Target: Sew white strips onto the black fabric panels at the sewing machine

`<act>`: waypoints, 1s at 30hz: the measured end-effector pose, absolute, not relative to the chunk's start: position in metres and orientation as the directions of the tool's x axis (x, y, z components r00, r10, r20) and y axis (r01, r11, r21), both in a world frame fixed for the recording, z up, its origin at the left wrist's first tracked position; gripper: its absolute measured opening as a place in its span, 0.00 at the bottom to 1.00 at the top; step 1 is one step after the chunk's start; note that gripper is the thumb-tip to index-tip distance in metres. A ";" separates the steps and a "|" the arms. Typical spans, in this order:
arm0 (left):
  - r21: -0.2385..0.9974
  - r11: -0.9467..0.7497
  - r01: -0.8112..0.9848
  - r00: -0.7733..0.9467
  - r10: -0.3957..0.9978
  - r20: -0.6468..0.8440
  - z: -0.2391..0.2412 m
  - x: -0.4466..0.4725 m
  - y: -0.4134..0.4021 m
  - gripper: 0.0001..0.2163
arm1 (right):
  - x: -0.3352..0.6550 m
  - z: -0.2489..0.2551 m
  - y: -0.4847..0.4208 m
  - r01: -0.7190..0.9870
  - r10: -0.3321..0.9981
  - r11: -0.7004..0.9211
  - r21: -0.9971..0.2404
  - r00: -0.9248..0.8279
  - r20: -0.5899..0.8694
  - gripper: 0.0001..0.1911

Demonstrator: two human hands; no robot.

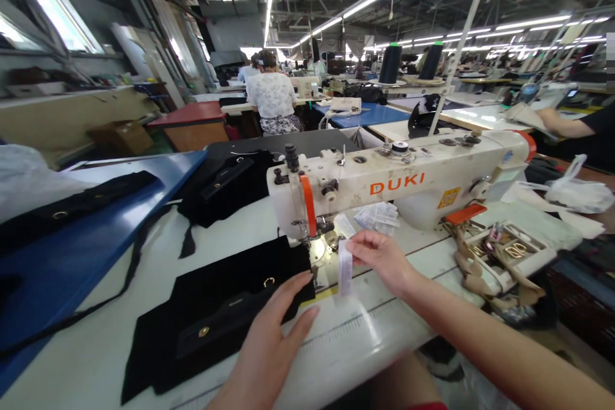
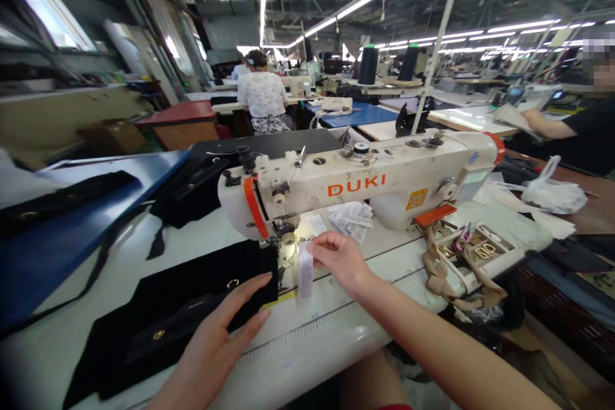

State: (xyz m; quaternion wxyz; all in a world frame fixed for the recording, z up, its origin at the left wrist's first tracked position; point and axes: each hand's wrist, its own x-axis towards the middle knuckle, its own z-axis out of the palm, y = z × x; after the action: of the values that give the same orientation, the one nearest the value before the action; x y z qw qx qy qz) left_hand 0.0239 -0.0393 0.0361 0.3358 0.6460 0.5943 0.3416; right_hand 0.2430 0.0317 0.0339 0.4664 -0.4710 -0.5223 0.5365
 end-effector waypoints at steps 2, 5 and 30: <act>0.943 0.045 0.330 0.057 0.996 -0.068 0.044 0.041 -0.034 0.19 | 0.224 0.032 0.019 -0.046 0.989 -0.006 -0.999 -0.146 0.001 0.20; 0.970 0.145 0.193 0.091 0.982 -0.165 0.049 0.050 -0.023 0.14 | 0.205 0.030 0.007 -0.037 0.988 0.020 -0.999 -0.155 0.026 0.20; 0.736 0.029 0.676 -0.051 0.999 0.008 0.055 -0.022 -0.029 0.08 | 0.185 0.018 -0.001 0.029 0.873 -0.227 -0.973 -0.438 -0.217 0.11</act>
State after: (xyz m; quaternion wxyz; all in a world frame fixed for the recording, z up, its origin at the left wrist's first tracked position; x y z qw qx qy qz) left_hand -0.0221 -0.0286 0.0553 0.2745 0.6317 0.6627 0.2939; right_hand 0.1849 -0.0006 0.0181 0.3198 -0.4229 -0.5332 0.6593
